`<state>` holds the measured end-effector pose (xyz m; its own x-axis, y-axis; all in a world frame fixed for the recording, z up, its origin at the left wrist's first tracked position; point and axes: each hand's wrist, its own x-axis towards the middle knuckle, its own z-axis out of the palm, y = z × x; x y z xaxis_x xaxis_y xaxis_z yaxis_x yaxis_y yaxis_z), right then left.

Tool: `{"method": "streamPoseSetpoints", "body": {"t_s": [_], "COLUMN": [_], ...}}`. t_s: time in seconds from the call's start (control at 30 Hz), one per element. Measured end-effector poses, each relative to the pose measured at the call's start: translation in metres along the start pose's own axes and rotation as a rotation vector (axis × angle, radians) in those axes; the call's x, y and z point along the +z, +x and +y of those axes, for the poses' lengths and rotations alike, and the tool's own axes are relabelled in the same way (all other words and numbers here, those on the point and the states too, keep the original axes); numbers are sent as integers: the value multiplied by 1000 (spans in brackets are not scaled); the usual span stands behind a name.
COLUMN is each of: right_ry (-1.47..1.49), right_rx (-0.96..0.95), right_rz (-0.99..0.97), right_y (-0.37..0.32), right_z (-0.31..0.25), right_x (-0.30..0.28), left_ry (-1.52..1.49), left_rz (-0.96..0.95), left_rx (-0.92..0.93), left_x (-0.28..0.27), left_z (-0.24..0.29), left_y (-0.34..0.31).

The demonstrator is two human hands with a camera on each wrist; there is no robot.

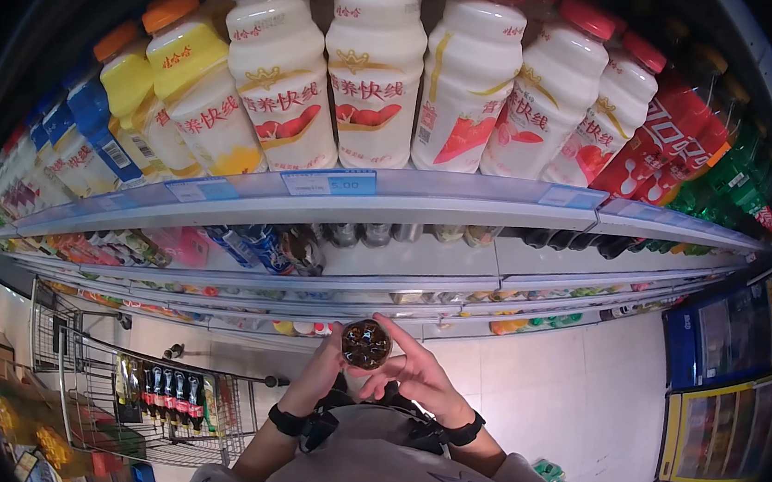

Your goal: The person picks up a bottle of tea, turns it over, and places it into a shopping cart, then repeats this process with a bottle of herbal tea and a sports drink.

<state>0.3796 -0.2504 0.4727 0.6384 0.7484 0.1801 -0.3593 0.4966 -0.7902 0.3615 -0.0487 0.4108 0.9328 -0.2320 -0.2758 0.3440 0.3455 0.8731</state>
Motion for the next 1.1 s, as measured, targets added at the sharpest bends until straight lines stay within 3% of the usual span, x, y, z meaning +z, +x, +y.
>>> {"method": "streamPoseSetpoints", "body": {"t_s": [0.17,0.23,0.33,0.4,0.47,0.57,0.67,0.77,0.87,0.93,0.97,1.1], "right_ry": [-24,-170,-354,-294,-274,-273,-288,-282,-327,-529,-538,-487], "right_rx": [58,72,160,226,501,634,566,600,606,634,659,777], "right_rz": [-120,51,107,143,110,0,-114,-187,-270,-394,-424,-361], "right_y": [-12,-15,-11,-8,-5,6,20,36,57,75,79,104], "right_z": [11,19,37,51,58,80,100,137,176,200,216,281], "right_x": [-25,-25,-19,-10,1,16,49,79,123,156,168,201], "left_ry": [-65,-69,33,-4,79,-17,-12,-67,-254,-293,-319,-378], "left_rz": [96,97,215,267,292,313,341,488,551,672,715,813], "left_rx": [56,97,101,135,163,254,345,453,494,351,378,357], "left_x": [14,7,-4,-13,-22,-39,-67,-98,-136,-169,-188,-255], "left_z": [-2,-4,2,7,12,11,2,-3,3,1,-7,-32], "left_y": [-7,-12,-31,-46,-63,-90,-122,-162,-219,-263,-283,-368]}}
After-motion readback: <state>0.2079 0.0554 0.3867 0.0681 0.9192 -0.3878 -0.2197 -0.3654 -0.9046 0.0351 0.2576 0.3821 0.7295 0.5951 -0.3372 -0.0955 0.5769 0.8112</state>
